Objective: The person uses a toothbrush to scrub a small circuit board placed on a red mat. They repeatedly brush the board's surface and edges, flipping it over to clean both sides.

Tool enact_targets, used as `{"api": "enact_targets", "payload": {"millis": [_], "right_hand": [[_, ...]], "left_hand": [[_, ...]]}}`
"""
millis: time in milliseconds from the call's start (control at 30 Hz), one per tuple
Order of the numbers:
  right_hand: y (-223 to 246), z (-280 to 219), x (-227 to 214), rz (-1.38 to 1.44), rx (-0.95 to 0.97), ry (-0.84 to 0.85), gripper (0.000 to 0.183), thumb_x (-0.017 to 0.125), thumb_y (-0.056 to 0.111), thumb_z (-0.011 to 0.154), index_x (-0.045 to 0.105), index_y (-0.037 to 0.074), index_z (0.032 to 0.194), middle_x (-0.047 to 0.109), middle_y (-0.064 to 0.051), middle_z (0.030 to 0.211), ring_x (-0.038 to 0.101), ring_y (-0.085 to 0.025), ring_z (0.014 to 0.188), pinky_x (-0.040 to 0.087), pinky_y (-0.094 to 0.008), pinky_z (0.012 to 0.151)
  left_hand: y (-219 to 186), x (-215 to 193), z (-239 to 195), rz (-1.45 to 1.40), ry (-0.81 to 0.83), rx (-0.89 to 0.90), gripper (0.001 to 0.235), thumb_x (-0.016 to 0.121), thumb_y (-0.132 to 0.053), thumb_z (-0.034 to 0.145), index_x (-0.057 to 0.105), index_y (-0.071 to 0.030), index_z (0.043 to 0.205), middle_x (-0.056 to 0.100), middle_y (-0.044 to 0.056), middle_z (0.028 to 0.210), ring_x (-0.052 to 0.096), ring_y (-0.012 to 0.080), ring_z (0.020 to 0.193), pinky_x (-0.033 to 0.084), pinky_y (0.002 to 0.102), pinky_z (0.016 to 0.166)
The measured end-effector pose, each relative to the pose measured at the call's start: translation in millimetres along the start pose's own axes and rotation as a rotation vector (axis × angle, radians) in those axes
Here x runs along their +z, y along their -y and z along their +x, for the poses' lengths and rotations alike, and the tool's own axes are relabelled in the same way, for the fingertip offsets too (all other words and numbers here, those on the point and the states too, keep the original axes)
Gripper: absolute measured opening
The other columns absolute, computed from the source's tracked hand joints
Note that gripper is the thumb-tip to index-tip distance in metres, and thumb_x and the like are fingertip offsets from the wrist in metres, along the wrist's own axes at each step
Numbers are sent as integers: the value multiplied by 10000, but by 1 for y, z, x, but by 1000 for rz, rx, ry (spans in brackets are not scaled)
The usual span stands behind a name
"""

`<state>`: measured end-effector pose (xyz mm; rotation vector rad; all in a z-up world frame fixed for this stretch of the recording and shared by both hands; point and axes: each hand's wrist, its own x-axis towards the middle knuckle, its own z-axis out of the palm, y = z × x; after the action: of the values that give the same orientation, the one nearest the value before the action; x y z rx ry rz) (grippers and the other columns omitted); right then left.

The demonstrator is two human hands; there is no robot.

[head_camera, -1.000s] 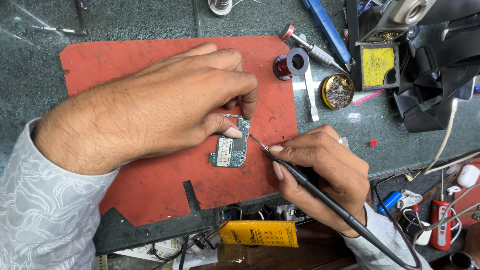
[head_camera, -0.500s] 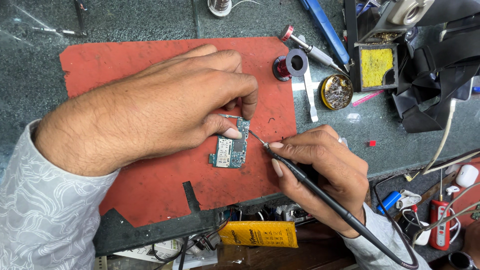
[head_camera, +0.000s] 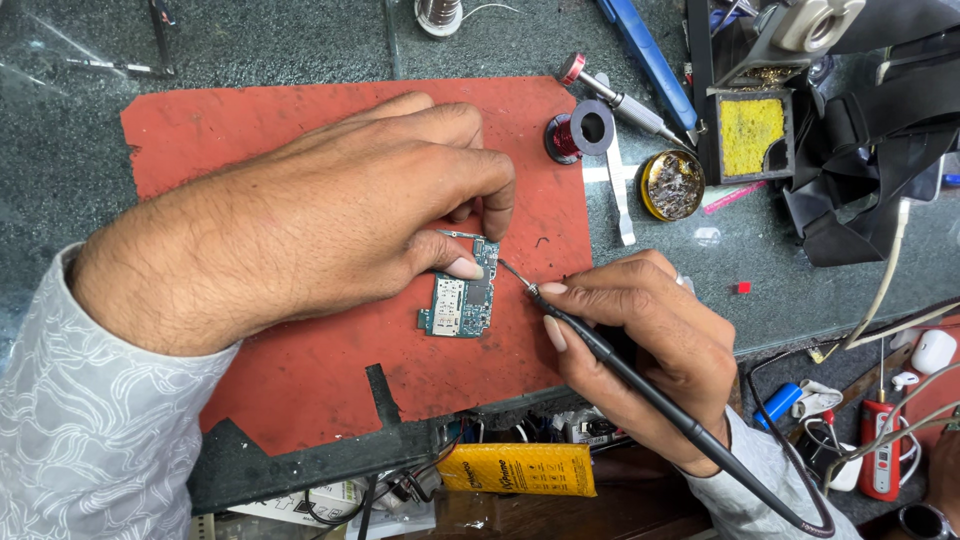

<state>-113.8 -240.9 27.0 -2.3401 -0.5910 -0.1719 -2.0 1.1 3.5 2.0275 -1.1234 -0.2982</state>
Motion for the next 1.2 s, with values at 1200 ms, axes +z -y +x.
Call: {"api": "enact_targets", "payload": {"millis": [1200], "right_hand": [[-84, 34, -70, -181, 92, -652, 147, 729, 103, 1150, 711, -37, 1112, 618, -5, 933, 537, -54, 791, 399, -215, 685]], "left_hand": [[-26, -19, -1, -2, 263, -262, 604, 883, -280, 717, 663, -288, 1279, 518, 6, 1004, 565, 182, 943, 488, 354, 785]]}}
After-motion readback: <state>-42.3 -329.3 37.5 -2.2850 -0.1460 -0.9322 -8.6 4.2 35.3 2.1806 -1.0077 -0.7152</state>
